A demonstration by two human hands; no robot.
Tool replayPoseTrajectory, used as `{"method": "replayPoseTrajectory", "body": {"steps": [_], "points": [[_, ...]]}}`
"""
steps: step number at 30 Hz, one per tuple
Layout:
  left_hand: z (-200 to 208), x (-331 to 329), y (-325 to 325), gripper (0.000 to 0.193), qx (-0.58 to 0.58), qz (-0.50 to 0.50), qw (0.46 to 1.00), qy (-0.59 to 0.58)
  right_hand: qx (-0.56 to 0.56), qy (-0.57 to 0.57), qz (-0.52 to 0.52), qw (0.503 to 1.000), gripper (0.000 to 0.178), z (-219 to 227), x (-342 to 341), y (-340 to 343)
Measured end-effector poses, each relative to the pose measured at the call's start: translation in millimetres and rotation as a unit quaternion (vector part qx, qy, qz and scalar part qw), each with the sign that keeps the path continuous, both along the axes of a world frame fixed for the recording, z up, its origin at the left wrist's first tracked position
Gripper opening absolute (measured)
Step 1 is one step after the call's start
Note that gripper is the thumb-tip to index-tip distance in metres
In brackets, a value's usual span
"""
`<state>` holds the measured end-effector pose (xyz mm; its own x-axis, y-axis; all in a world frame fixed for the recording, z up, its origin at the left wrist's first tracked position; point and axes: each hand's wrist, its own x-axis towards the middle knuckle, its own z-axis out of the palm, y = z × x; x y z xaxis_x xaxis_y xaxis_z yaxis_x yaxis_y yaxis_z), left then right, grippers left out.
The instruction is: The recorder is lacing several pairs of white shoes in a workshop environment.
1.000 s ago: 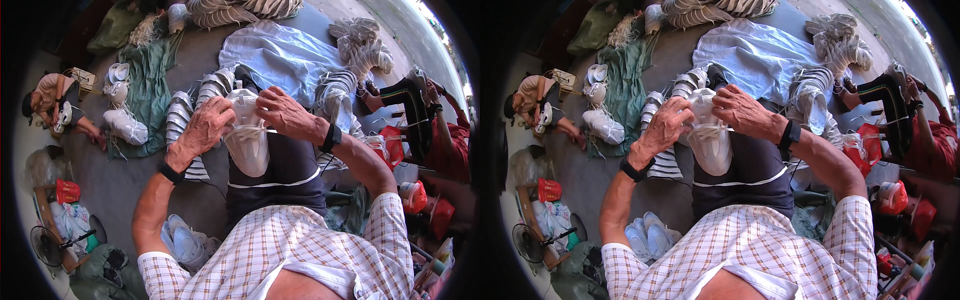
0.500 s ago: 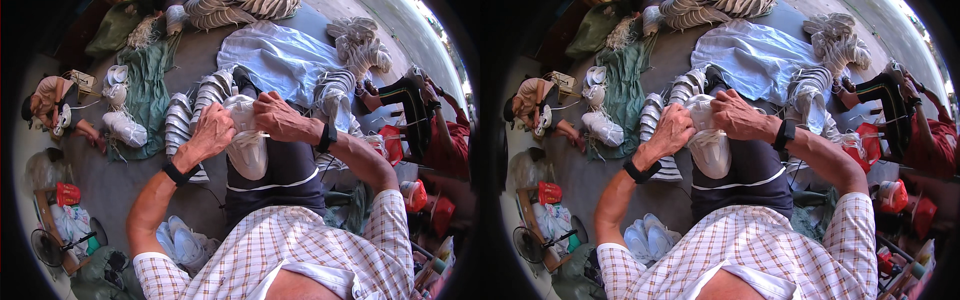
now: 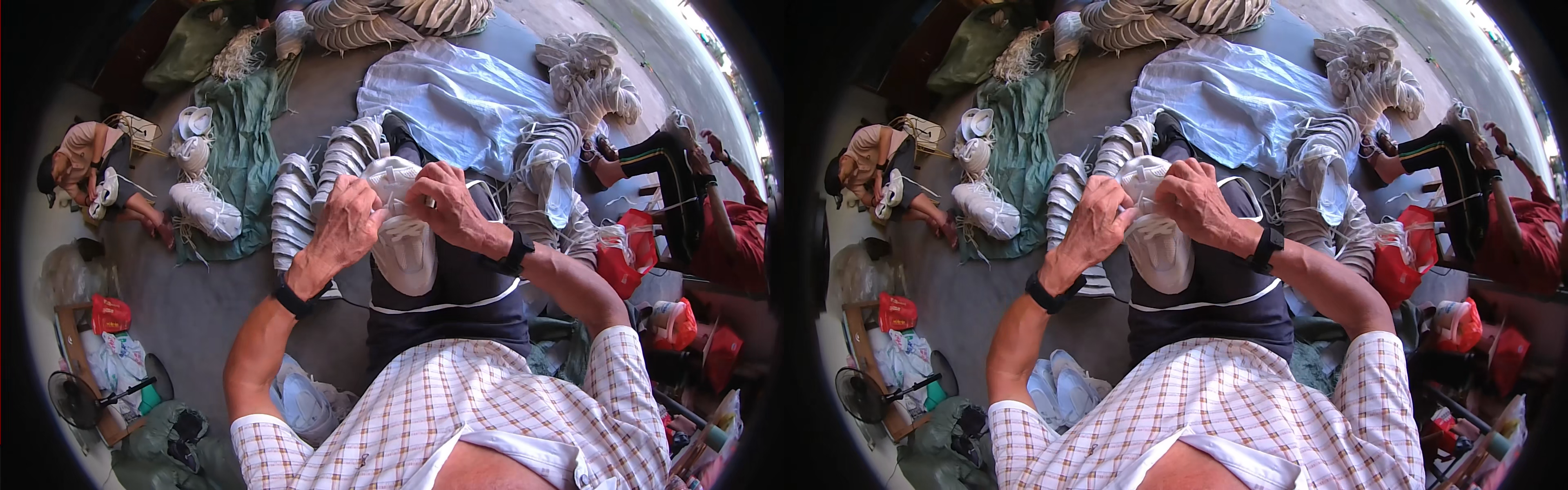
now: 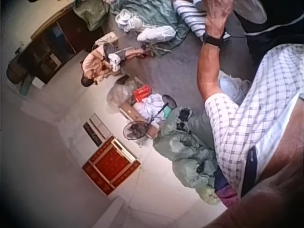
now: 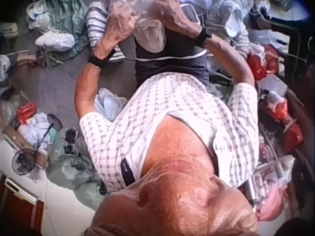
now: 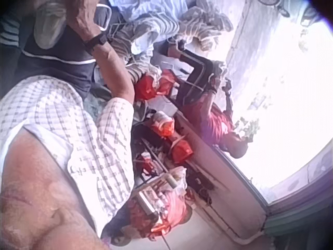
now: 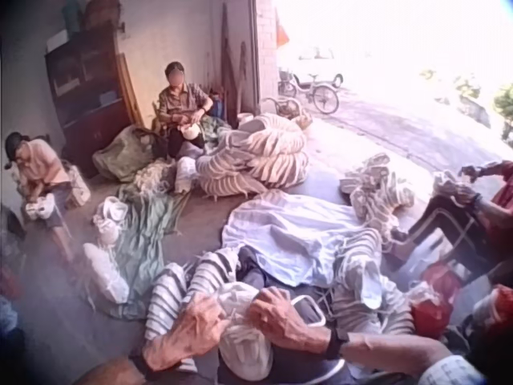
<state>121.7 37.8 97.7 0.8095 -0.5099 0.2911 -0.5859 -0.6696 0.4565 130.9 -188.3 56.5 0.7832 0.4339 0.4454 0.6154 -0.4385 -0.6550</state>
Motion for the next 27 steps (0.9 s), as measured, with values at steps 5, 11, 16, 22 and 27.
{"method": "replayPoseTrajectory", "body": {"steps": [5,11,16,22,27], "points": [[2.8,-2.0,-1.1,0.009,0.022,0.043,0.997,0.058,-0.014,-0.066,-0.008,0.998,0.013,-0.1,-4.3,10.1],[-23.1,-1.0,-12.3,0.014,-0.310,0.209,0.893,0.251,0.057,0.023,-0.024,0.998,0.016,-1.7,6.6,11.0],[-24.9,-5.0,-16.5,0.020,-0.325,0.225,0.891,0.223,-0.026,-0.042,-0.009,0.999,0.011,10.5,5.3,6.1],[-24.0,-2.6,-16.9,0.020,-0.291,0.222,0.905,0.217,-0.125,-0.068,0.014,0.990,0.011,15.2,5.8,6.4],[-33.0,1.0,-15.8,0.019,-0.310,0.217,0.898,0.224,-0.133,-0.093,0.029,0.986,0.015,14.5,6.9,3.1]]}}
